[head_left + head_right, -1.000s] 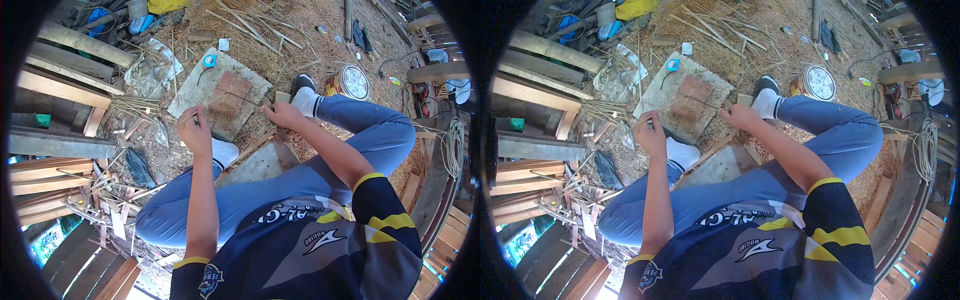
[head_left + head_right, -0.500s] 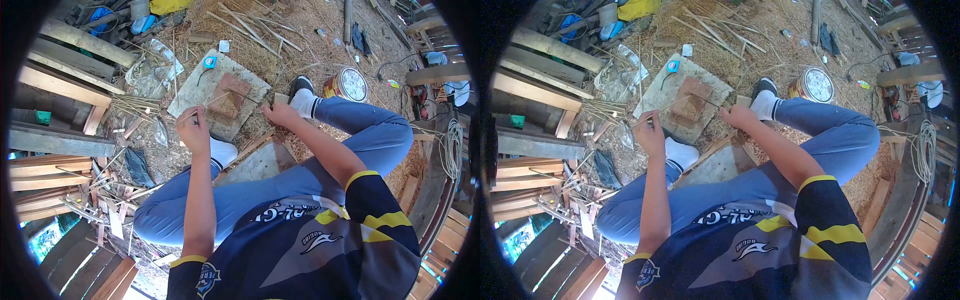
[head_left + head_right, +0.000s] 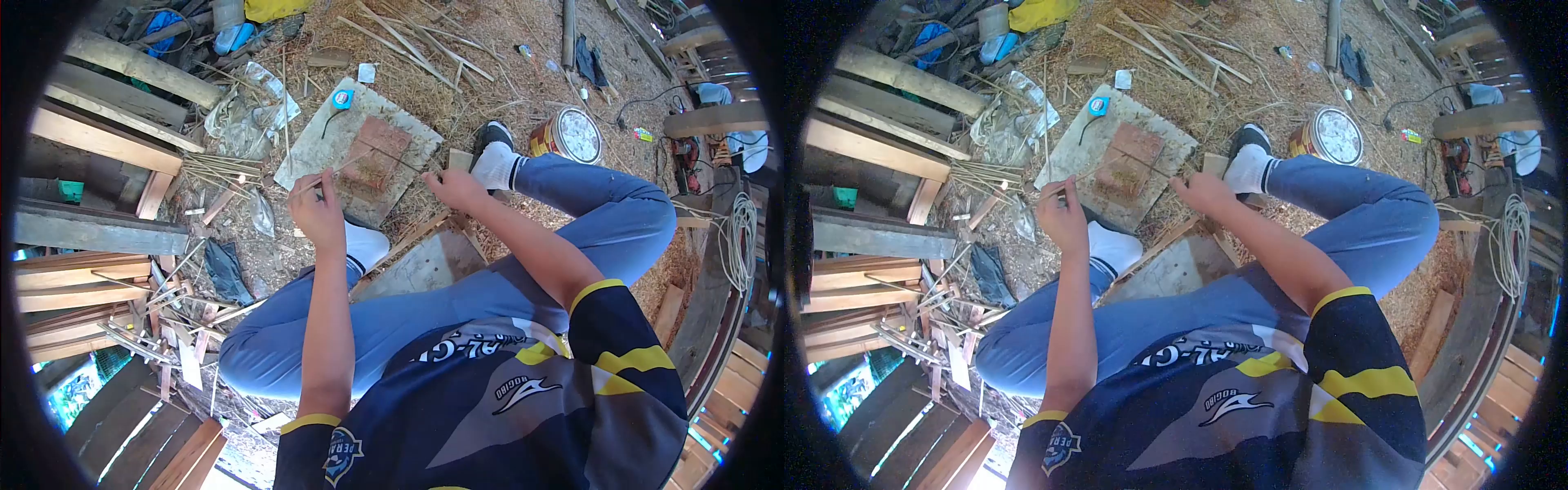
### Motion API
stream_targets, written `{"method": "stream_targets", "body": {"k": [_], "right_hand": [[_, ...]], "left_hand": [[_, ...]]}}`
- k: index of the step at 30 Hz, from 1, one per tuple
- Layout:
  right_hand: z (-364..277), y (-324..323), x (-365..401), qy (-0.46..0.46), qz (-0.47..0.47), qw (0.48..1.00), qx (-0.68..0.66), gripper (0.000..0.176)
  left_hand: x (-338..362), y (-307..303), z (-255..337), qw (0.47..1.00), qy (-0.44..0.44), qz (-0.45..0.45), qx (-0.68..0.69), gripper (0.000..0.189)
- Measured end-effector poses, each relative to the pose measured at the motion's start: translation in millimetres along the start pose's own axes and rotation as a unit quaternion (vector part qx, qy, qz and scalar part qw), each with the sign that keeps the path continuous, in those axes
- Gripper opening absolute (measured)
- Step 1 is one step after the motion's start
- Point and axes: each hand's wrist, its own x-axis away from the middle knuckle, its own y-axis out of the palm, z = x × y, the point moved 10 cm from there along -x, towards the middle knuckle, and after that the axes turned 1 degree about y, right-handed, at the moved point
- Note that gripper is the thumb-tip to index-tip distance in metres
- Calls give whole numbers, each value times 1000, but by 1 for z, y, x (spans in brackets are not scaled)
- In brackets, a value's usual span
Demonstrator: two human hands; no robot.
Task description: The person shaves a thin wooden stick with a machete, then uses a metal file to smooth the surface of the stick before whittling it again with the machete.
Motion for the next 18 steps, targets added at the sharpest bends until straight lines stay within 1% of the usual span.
{"method": "stream_targets", "body": {"k": [2,5,6,8,11,12,14,15,17,18], "right_hand": [[-28,-9,20,-26,6,1000,-14,72],[-72,-19,44,-100,-10,994,-34,69],[-79,-21,48,-105,-7,994,-33,68],[-87,-23,55,-116,0,993,-33,68],[-55,-9,36,-81,-1,996,-39,69],[-34,-2,22,-52,4,998,-23,70],[7,11,-5,8,14,1000,11,71],[3,9,-3,-6,6,1000,10,71],[-15,-4,8,-35,-15,999,14,72],[-29,-8,19,-56,-8,998,2,72]], "left_hand": [[1,0,-8,1000,-16,18,10,20],[1,0,-19,999,-43,21,23,20],[1,1,-21,998,-52,18,28,20],[1,1,-17,999,-41,24,21,19],[1,-2,-12,999,-15,42,-11,20],[0,-2,-11,998,-5,51,-24,20],[1,1,-18,999,-23,43,3,20],[2,4,-21,999,-33,38,17,21],[-1,2,-19,998,-44,39,-4,21],[0,2,-18,998,-49,39,-15,21]]}}
